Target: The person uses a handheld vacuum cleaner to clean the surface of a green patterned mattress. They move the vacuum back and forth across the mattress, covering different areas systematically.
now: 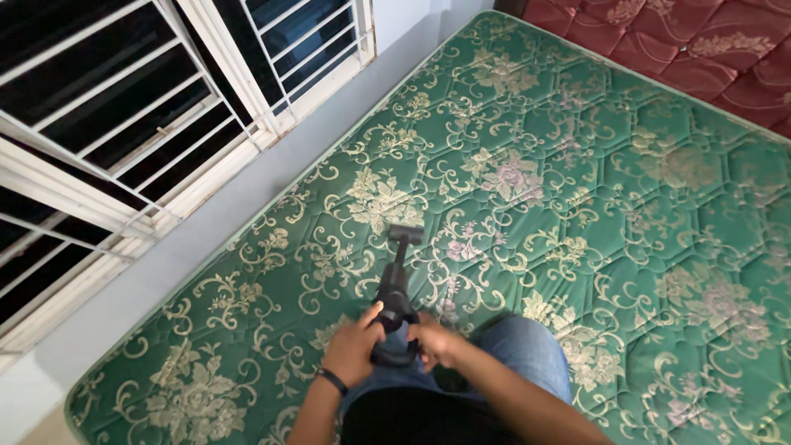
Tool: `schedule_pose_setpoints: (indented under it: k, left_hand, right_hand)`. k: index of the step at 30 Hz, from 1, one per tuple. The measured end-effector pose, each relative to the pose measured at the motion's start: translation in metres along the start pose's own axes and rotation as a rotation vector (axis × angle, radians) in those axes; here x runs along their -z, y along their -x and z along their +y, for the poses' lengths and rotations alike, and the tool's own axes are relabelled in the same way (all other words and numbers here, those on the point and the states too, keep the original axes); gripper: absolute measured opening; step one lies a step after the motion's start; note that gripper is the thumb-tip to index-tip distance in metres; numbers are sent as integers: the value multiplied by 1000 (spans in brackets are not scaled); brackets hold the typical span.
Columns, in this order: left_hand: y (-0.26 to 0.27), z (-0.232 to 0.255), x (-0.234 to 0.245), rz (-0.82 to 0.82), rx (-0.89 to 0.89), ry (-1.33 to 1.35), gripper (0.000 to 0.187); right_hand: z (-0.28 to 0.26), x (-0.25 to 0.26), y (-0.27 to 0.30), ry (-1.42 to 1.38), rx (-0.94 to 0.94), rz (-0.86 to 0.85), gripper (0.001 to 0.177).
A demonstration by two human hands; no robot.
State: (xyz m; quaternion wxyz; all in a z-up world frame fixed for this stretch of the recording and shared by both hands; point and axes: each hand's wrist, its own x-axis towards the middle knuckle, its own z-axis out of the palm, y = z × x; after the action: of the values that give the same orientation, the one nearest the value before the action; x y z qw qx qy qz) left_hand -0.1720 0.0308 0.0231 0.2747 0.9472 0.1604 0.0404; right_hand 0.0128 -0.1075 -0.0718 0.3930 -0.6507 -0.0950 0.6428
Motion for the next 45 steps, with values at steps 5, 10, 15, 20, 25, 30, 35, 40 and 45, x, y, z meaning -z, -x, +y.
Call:
schedule_pose_setpoints:
  k: [5, 10, 15, 20, 25, 30, 35, 40, 45]
  left_hand:
    - [2, 3, -7, 52, -2, -11, 24]
    - [-20, -2, -12, 81, -72, 69, 22]
    - [-56, -18, -17, 49, -99, 93, 21]
    - [-110, -35, -23, 34, -146, 124, 14]
    - [-168, -45, -28, 95, -192, 105, 16]
    - [-235, -59, -24, 43, -197, 104, 24]
    - [-297, -72, -23, 49, -243, 132, 24]
    - [-320, -79, -13, 45, -232, 140, 25]
    - [-304, -85, 17, -50, -159, 157, 21]
  right_hand:
    - [8, 2, -3, -36, -3, -3, 54]
    - [7, 19, -20, -122, -29, 58, 60]
    - [-1, 38, -44, -191, -47, 55, 70]
    - [-21, 68, -67, -259, -11, 115, 75]
    - [-56, 107, -89, -272, -41, 157, 67]
    - [-96, 145, -119, -330, 31, 174, 58]
    - [-135, 177, -135, -345, 41, 246, 50]
    - [-166, 182, -138, -343, 6, 273, 48]
    - [-173, 156, -136, -235, -34, 306, 41]
